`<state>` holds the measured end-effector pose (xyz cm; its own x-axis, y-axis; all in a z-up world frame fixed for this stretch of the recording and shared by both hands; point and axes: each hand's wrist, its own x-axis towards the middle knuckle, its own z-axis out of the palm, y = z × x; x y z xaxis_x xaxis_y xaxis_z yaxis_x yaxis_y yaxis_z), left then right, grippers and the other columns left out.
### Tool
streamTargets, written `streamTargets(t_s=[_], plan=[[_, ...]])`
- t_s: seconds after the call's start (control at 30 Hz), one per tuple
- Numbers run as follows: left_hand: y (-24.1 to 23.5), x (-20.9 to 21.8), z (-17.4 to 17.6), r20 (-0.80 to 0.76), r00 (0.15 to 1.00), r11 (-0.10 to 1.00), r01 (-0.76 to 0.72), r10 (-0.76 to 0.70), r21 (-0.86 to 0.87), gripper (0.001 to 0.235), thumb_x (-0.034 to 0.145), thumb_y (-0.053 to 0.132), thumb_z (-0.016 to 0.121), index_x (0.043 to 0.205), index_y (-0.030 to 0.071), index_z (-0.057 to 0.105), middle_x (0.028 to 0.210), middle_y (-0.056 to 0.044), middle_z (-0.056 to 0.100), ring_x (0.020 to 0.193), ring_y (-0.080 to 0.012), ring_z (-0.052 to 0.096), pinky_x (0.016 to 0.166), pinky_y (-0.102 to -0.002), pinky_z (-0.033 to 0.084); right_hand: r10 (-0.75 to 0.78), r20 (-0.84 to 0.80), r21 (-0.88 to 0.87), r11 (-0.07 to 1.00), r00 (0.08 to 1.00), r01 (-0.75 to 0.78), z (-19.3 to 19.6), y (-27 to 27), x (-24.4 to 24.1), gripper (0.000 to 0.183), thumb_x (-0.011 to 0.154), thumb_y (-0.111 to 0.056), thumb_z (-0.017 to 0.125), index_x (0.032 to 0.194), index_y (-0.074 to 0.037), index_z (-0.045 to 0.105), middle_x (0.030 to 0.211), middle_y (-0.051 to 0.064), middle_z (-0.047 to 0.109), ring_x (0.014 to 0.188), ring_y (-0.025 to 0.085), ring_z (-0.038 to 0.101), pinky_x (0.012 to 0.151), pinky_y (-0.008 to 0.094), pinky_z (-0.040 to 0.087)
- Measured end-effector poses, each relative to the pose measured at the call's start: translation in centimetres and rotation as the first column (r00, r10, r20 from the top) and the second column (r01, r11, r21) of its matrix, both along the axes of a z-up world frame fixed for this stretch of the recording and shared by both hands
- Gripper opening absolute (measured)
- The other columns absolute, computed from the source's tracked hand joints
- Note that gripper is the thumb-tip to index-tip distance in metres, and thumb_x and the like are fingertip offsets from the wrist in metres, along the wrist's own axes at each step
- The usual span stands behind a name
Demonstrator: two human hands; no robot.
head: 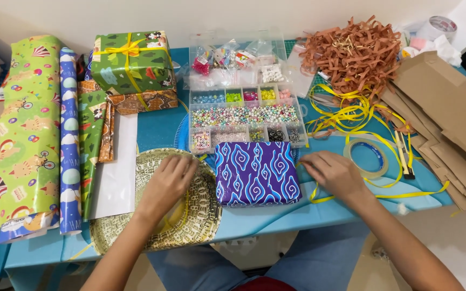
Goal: Tying a yellow decorative ribbon around a small blue patterned gift box on a craft table.
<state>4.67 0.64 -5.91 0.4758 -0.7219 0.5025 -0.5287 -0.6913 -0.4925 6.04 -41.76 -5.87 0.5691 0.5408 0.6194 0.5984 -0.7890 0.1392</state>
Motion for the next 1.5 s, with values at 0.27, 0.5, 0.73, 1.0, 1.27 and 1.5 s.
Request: streamTargets(t_s=[0.27,0.5,0.73,1.0,1.27,1.5], plan=[[1.9,0.7,4.9,-0.933,0.305,0.736,-0.584,-0.193,-0.343,0.025,0.093,0.019,0.049,0.091,0.004,0.070,0.084,-0.027,0.073,0.086,-0.0511,0.069,0.083,-0.056,0.053,0.103,-0.949,0.233,0.865,0.297,0.444,5.6,-2.5,1.8,0.021,0.099,-0.024,0.068,0.105,-0.008,0.081,0.088,0.010,0.086,0.084,0.021,0.080,0.086,0.037,0.062],[4.0,1.6,12.1,-0.882,0.191,0.691,-0.558,-0.431,-0.459,0.045,0.107,0.039,0.057,0.070,0.015,0.044,0.066,0.005,0.025,0.056,-0.0084,0.026,0.052,-0.029,0.022,0.322,-0.939,0.345,0.884,0.123,0.315,9.4,-7.2,4.4,0.031,0.105,-0.026,0.060,0.079,-0.007,0.057,0.068,0.004,0.053,0.058,0.016,0.059,0.065,0.032,0.053],[-2.0,0.7,22.4,-0.564,0.528,0.532,-0.230,-0.635,-0.815,0.032,0.111,0.022,0.050,0.080,0.012,0.045,0.093,0.001,0.047,0.093,-0.0112,0.046,0.087,-0.028,0.038,0.392,-0.812,0.485,0.866,0.433,0.126,19.8,-3.3,2.4,0.033,0.108,-0.031,0.050,0.097,-0.005,0.066,0.086,0.001,0.058,0.076,0.008,0.052,0.067,0.023,0.046],[-9.6,2.3,24.3,-0.313,0.251,0.309,-0.057,-0.916,-0.949,0.024,0.108,0.025,0.053,0.099,0.008,0.067,0.104,-0.005,0.073,0.099,-0.0126,0.069,0.094,-0.028,0.058,0.711,-0.528,0.702,0.673,0.464,-0.232,24.0,5.3,0.7,0.026,0.105,-0.024,0.053,0.087,-0.006,0.061,0.120,0.016,0.074,0.120,0.027,0.073,0.101,0.036,0.060],[-11.8,1.1,22.3,-0.026,0.501,-0.039,-0.119,-0.865,-0.992,0.017,0.095,0.002,0.071,0.112,0.000,0.072,0.111,-0.014,0.075,0.101,-0.0199,0.075,0.091,-0.027,0.066,0.858,-0.188,0.922,0.322,0.478,-0.214,22.2,7.3,0.7,0.047,0.110,-0.030,0.045,0.123,0.012,0.063,0.128,0.023,0.067,0.093,0.030,0.069,0.091,0.045,0.060],[-12.0,2.4,25.2,-0.083,0.499,-0.006,-0.176,-0.863,-0.984,0.011,0.095,0.010,0.073,0.104,0.005,0.072,0.099,-0.010,0.078,0.080,-0.0146,0.076,0.070,-0.022,0.059,0.692,-0.207,0.895,0.420,0.692,-0.153,25.2,8.8,0.5,0.026,0.102,-0.006,0.060,0.123,0.007,0.067,0.109,0.014,0.065,0.082,0.020,0.068,0.081,0.029,0.062]])
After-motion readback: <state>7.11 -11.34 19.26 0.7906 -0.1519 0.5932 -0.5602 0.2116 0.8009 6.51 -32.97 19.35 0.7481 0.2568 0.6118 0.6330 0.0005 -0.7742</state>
